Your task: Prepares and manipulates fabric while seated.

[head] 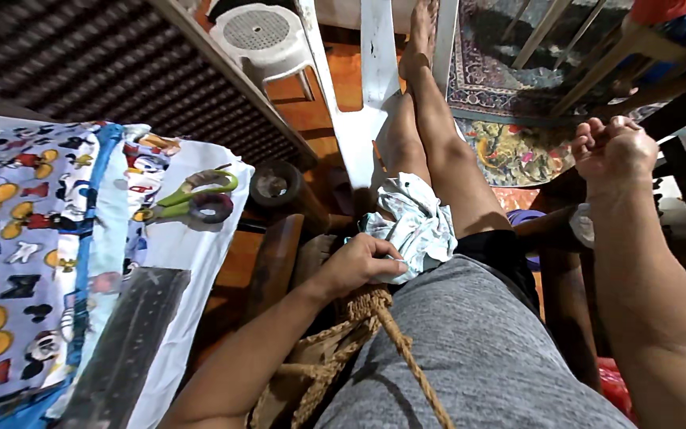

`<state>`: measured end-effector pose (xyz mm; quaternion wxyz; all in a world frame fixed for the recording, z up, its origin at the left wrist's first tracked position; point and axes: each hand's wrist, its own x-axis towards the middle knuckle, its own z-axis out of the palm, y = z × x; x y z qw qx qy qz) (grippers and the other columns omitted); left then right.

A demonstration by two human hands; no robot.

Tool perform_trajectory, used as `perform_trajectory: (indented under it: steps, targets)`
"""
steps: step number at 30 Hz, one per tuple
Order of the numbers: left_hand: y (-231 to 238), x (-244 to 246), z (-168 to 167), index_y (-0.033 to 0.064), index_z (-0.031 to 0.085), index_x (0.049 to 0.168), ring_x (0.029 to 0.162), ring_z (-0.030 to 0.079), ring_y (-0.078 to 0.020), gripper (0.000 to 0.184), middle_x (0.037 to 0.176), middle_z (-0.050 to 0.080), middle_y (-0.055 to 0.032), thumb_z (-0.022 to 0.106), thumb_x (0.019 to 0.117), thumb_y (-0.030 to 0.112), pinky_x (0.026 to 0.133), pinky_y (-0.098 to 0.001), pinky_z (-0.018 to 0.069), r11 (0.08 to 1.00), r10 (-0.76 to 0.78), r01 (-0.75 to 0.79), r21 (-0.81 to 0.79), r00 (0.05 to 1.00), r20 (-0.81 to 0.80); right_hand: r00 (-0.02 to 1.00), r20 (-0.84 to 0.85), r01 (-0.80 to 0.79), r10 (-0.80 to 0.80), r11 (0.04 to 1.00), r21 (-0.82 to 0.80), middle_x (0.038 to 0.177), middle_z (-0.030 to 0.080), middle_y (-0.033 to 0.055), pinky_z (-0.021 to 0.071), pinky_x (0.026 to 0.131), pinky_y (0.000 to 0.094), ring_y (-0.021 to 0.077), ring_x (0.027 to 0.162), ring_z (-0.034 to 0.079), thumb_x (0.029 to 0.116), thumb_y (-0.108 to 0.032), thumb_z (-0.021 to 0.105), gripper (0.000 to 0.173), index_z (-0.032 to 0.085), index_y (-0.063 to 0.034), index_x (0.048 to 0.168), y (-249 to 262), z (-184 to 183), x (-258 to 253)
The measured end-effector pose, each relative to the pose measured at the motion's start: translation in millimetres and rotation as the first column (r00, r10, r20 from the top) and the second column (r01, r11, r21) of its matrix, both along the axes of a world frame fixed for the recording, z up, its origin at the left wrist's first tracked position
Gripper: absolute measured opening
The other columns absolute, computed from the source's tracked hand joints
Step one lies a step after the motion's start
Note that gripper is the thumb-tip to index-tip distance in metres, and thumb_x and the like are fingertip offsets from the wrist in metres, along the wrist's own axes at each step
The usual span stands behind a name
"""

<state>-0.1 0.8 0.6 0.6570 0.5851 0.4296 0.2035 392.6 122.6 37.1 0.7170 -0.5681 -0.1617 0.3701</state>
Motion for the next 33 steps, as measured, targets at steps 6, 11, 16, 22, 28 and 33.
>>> perform_trajectory:
  steps: [6,11,16,22,28,33]
  targets:
    - [-1,0,0,0.0121,0.072,0.085,0.062,0.059,0.0038,0.010,0.071,0.066,0.0108,0.066,0.0914,0.007,0.058,-0.0149,0.0490,1.000,0.020,-0.020,0.000,1.000,0.010,0.998,-0.013,-0.054,0.054,0.998,0.015,0.070,0.055,-0.0058,0.0590,0.062,0.0227,0.0054,0.059,0.062,0.1108,-0.013,0.039,0.006,0.045,-0.0159,0.111,-3,6,2]
    - [-2,1,3,0.0105,0.073,0.085,0.064,0.061,0.0037,0.011,0.073,0.067,0.0103,0.066,0.0915,0.004,0.060,-0.0150,0.0509,0.998,0.059,-0.060,0.007,0.998,0.009,0.985,-0.168,-0.021,0.036,0.996,0.089,0.066,0.053,-0.0066,0.0539,0.058,0.0168,0.0025,0.056,0.057,0.1088,-0.011,0.041,0.015,0.048,-0.0175,0.098,-7,8,23]
    - [-2,5,3,0.0087,0.073,0.087,0.067,0.064,0.0020,0.009,0.075,0.069,0.0088,0.067,0.0927,0.004,0.065,-0.0171,0.0545,0.994,0.109,-0.109,-0.001,0.994,0.014,0.967,-0.256,0.048,-0.005,0.985,0.164,0.069,0.053,-0.0055,0.0511,0.056,0.0137,0.0012,0.056,0.056,0.1082,-0.009,0.041,0.015,0.048,-0.0170,0.097,-12,13,33]
    - [0,2,-5,0.0036,0.071,0.096,0.073,0.067,-0.0041,0.007,0.081,0.071,0.0027,0.064,0.0948,0.002,0.072,-0.0230,0.0581,0.976,0.215,-0.211,-0.047,0.972,0.093,0.994,-0.111,0.030,-0.013,0.987,0.160,0.079,0.058,-0.0046,0.0574,0.066,0.0197,0.0039,0.066,0.063,0.1098,-0.010,0.040,0.010,0.045,-0.0172,0.109,-15,2,28]
    - [0,5,-5,0.0019,0.071,0.093,0.066,0.066,-0.0051,0.009,0.078,0.071,0.0005,0.064,0.0943,-0.004,0.065,-0.0218,0.0576,0.939,0.343,-0.341,-0.043,0.927,0.149,0.795,0.420,-0.524,0.438,0.844,0.112,0.088,0.072,-0.0091,0.0607,0.072,0.0245,0.0051,0.075,0.070,0.1070,-0.010,0.044,0.017,0.060,-0.0163,0.108,-52,-2,-40]
    - [-5,6,-2,0.0034,0.073,0.094,0.072,0.067,-0.0024,0.007,0.081,0.072,0.0029,0.067,0.0928,-0.001,0.071,-0.0207,0.0585,0.932,0.334,-0.347,0.103,0.934,0.125,0.342,0.684,-0.842,0.645,0.533,-0.082,0.090,0.072,-0.0007,0.0637,0.065,0.0291,0.0079,0.070,0.070,0.0974,-0.002,0.056,0.014,0.068,-0.0045,0.105,-104,-5,-113]
